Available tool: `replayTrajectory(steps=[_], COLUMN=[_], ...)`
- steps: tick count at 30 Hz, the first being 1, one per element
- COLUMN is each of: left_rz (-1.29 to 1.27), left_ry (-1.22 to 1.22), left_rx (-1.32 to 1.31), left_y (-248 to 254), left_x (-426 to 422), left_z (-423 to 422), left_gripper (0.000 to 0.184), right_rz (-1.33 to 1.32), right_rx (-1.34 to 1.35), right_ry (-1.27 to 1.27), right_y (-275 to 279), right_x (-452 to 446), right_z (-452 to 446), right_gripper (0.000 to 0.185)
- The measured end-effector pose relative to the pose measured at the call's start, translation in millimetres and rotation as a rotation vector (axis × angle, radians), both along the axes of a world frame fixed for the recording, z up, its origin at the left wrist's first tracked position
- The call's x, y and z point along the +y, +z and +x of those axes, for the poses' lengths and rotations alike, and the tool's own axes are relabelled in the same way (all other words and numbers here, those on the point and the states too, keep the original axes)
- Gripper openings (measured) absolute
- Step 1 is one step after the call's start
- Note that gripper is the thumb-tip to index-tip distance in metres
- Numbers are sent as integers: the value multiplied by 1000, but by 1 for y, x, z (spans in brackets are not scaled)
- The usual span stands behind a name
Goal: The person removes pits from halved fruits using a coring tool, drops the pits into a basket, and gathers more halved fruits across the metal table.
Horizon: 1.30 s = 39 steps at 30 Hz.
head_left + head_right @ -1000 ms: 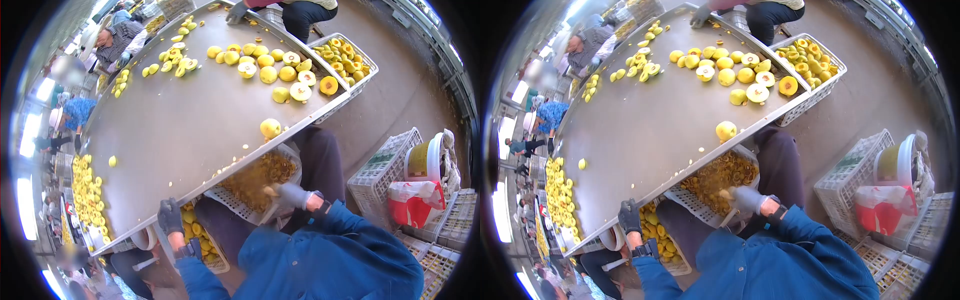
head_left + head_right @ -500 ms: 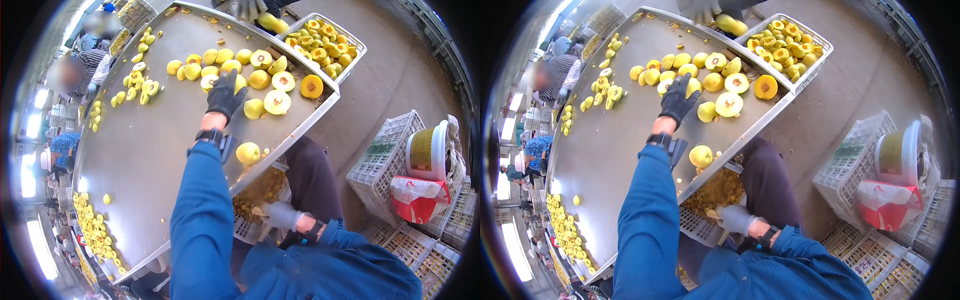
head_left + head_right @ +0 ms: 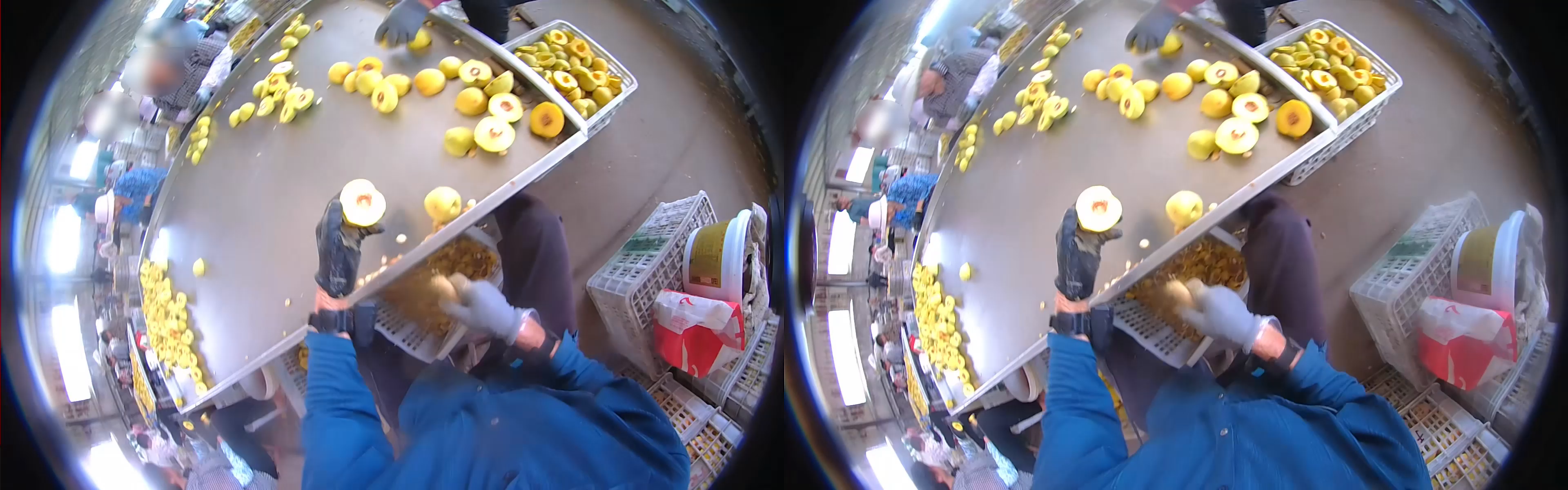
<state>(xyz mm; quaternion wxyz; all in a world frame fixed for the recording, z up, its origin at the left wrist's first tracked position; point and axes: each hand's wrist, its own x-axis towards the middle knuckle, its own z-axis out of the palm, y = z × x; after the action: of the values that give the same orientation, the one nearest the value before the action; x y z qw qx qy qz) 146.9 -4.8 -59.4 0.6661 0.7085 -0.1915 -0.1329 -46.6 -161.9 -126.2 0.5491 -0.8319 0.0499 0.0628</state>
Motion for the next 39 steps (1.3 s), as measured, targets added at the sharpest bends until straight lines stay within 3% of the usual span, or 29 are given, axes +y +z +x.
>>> replayTrajectory(steps=[1,3,5,8,13,18,24,30,33,36,39], left_rz=[39,432,329,-195,2,-26,-21,-5,-8,7,31], left_ry=[69,195,261,364,327,344,377,383,395,421,445], left_rx=[-39,-540,-455,52,-145,-191,-245,-285,-297,-315,-333], left_y=[7,13,15,30,49,56,58,60,60,61,61], left_x=[11,24,26,19,22,11,0,-8,-14,-17,-19], left_z=[-22,-56,-81,-112,-138,-146,-157,-162,-166,-170,-170], left_gripper=[29,29,40,50,59,58,58,57,57,57,57], right_rz=[48,50,3,-41,15,4,-218,-85,-143,-258,-198], right_rx=[-101,-164,-203,-233,-256,-269,-346,-369,-281,-406,-417], right_ry=[-51,-26,-26,-23,-7,-47,-113,-97,-85,-108,-129], right_y=[40,69,83,98,107,112,115,104,116,117,114], right_x=[-1,11,24,35,39,45,46,43,38,40,42], right_z=[14,19,17,11,-5,-13,-23,-27,-31,-37,-38], right_gripper=[30,30,29,28,25,26,28,30,30,30,29])
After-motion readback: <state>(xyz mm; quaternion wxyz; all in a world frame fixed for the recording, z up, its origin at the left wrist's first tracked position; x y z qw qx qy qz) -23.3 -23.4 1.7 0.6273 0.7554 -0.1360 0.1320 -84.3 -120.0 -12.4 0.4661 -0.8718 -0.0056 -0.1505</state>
